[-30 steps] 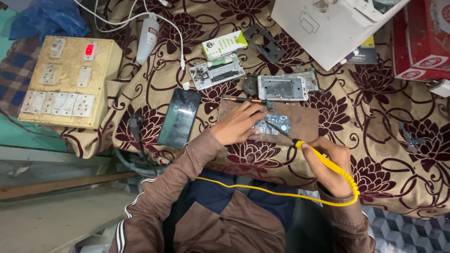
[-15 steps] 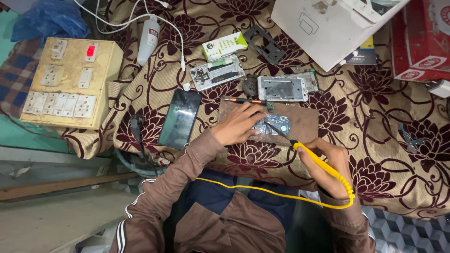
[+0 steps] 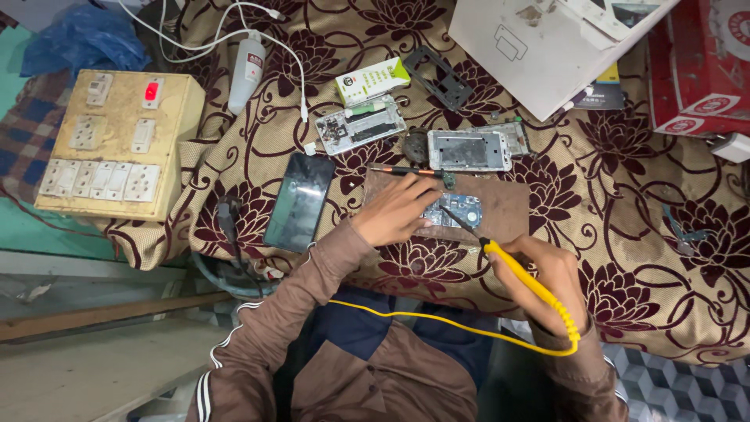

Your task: The person uses a soldering iron to work on a small circuit board placed on a patterned tablecloth. They hold the board steady with one hand while applying the soldering iron with the other, focusing on specific points on the board. The workspace includes various electronic components and tools scattered around.

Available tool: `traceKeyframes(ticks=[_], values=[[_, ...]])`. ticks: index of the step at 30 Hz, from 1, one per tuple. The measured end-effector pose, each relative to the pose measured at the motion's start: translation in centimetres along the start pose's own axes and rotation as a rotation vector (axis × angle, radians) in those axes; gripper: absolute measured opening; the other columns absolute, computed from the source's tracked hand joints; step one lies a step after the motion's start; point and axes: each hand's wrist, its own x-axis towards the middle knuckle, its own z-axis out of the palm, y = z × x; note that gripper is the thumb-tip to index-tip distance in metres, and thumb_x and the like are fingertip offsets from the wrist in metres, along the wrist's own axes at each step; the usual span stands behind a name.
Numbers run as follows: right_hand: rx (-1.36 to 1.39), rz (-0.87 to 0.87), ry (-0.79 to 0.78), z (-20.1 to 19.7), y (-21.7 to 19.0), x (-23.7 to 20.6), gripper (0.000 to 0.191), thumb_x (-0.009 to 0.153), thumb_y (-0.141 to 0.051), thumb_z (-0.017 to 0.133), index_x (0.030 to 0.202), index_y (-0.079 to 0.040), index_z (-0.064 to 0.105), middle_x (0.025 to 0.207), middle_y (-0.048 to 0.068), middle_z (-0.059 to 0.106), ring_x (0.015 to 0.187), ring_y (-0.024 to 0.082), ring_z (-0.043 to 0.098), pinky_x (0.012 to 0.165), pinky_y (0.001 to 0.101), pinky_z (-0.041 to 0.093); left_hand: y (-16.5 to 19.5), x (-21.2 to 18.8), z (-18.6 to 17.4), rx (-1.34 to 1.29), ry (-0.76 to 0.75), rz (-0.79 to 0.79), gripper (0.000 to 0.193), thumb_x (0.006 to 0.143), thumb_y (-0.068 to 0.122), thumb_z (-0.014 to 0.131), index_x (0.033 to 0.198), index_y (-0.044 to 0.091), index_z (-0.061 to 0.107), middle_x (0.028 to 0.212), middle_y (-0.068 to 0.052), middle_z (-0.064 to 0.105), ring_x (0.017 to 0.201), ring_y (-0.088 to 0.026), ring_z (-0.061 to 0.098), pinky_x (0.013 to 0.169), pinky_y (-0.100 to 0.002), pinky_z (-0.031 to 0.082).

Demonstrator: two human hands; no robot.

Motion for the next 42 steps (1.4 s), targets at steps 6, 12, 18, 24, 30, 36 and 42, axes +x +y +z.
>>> traceKeyframes(ticks=[6,12,18,24,30,36,42], values=[[0.076,0.576,-0.135,0.0,0.0,-0.7,0.017,0.082,-0.006,0.075,0.091,0.005,0.067,0.069,0.015,0.068,0.051,0.019,0.065,0.049,0.032,0.046,0.2,0.1,-0.1,0.003,0.01,-0.005,0.058,0.08,0.017,0.079,0.132,0.0,0.057,0.136,-0.012,0.053,0.128,-0.034,0.049,0.1,-0.046,0.044],[0.085,0.378,-0.088,0.2,0.1,-1.0,0.014,0.086,-0.003,0.074,0.095,0.004,0.066,0.075,0.015,0.067,0.056,0.02,0.064,0.053,0.0312,0.046,0.1,0.2,-0.2,-0.022,0.01,-0.009,0.055,0.082,0.019,0.08,0.13,0.001,0.058,0.135,-0.012,0.053,0.126,-0.034,0.049,0.1,-0.046,0.045],[-0.014,0.044,-0.07,-0.1,0.7,-0.9,0.019,0.086,0.002,0.073,0.104,0.004,0.067,0.093,0.02,0.069,0.066,0.025,0.066,0.055,0.0316,0.046,0.0,0.2,-0.1,-0.016,0.01,-0.006,0.056,0.081,0.019,0.08,0.129,0.001,0.058,0.134,-0.012,0.053,0.125,-0.034,0.049,0.099,-0.046,0.044],[-0.024,-0.03,-0.07,0.0,0.8,-1.1,0.019,0.088,0.0,0.071,0.105,0.005,0.066,0.092,0.019,0.066,0.071,0.027,0.067,0.059,0.0326,0.048,-0.2,0.2,0.0,-0.025,0.002,0.003,0.056,0.082,0.018,0.08,0.13,0.0,0.057,0.135,-0.012,0.052,0.124,-0.033,0.049,0.099,-0.046,0.045],[0.087,0.522,-0.112,0.7,1.0,-1.3,0.015,0.085,-0.009,0.072,0.086,0.005,0.066,0.064,0.015,0.064,0.048,0.023,0.061,0.048,0.034,0.043,-0.2,0.1,0.1,-0.03,0.019,0.005,0.059,0.081,0.018,0.08,0.132,0.0,0.057,0.136,-0.012,0.052,0.125,-0.034,0.049,0.098,-0.045,0.045],[0.026,0.606,-0.082,1.0,1.0,-1.4,0.016,0.09,-0.01,0.07,0.08,0.003,0.067,0.062,0.016,0.061,0.05,0.027,0.06,0.051,0.0358,0.042,-0.3,0.1,0.1,-0.018,0.019,0.003,0.058,0.08,0.018,0.08,0.13,0.0,0.057,0.135,-0.012,0.052,0.124,-0.033,0.049,0.099,-0.045,0.045],[0.047,0.559,-0.077,1.0,0.9,-1.3,0.015,0.088,-0.011,0.07,0.082,0.003,0.068,0.066,0.016,0.064,0.054,0.027,0.064,0.053,0.0345,0.045,-0.1,0.1,0.1,-0.015,0.013,-0.005,0.057,0.081,0.018,0.08,0.13,0.001,0.057,0.134,-0.012,0.053,0.124,-0.033,0.05,0.098,-0.045,0.045]])
